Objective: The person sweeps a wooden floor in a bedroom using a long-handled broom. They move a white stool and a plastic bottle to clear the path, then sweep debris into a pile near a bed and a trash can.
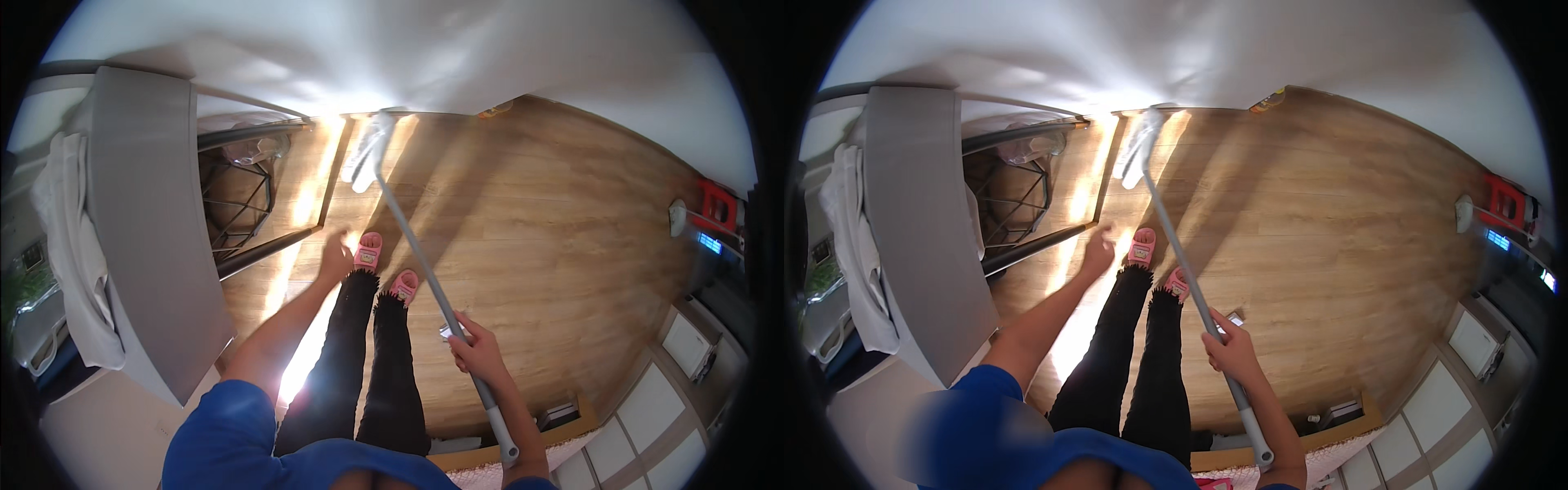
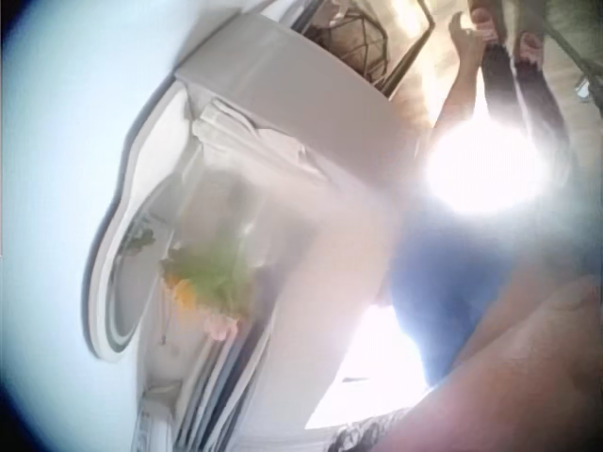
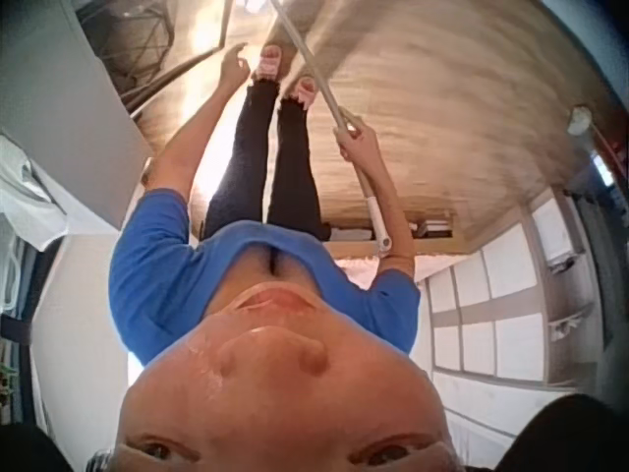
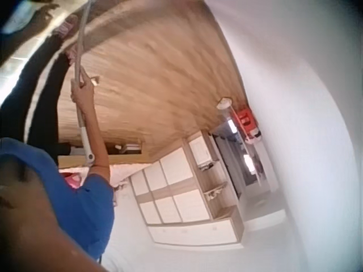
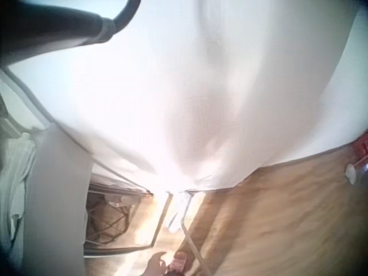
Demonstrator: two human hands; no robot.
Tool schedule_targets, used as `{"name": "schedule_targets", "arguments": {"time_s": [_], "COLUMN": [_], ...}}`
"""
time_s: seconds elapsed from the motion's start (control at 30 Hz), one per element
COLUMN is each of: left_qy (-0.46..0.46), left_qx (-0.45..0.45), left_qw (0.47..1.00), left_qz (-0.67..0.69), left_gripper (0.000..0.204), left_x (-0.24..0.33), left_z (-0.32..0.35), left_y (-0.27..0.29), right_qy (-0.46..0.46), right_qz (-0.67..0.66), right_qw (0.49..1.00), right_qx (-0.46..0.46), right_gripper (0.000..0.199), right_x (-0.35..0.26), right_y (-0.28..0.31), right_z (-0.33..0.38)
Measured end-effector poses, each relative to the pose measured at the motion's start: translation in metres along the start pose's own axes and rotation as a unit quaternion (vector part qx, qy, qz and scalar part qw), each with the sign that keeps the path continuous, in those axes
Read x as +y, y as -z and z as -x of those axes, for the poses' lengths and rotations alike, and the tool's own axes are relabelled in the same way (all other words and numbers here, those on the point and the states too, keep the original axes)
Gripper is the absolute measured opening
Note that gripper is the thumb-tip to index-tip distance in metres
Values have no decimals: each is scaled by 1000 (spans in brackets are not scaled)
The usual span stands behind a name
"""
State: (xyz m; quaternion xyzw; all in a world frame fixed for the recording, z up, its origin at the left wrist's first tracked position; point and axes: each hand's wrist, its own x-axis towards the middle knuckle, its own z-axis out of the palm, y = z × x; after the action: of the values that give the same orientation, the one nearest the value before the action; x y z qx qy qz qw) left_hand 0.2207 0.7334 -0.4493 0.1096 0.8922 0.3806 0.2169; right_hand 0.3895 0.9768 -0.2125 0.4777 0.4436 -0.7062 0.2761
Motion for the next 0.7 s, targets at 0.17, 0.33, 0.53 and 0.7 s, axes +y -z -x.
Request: {"name": "schedule_targets", "arguments": {"time_s": [0.17,0.33,0.53,0.7], "left_qy": [135,87,48,29], "left_qx": [-352,-383,-305,-265], "left_qw": [893,850,919,937], "left_qz": [-248,-350,-244,-227], "left_gripper": [49,51,44,38], "left_x": [88,84,73,85], "left_z": [149,223,249,248], "left_y": [59,98,81,72], "right_qy": [64,92,55,45], "right_qz": [42,48,-60,-161], "right_qw": [989,990,995,983], "right_qx": [-128,-96,-48,75], "right_gripper": [47,45,50,51], "right_x": [-10,-23,-6,22], "right_y": [-35,-50,19,62], "right_z": [-57,-90,-64,-42]}}
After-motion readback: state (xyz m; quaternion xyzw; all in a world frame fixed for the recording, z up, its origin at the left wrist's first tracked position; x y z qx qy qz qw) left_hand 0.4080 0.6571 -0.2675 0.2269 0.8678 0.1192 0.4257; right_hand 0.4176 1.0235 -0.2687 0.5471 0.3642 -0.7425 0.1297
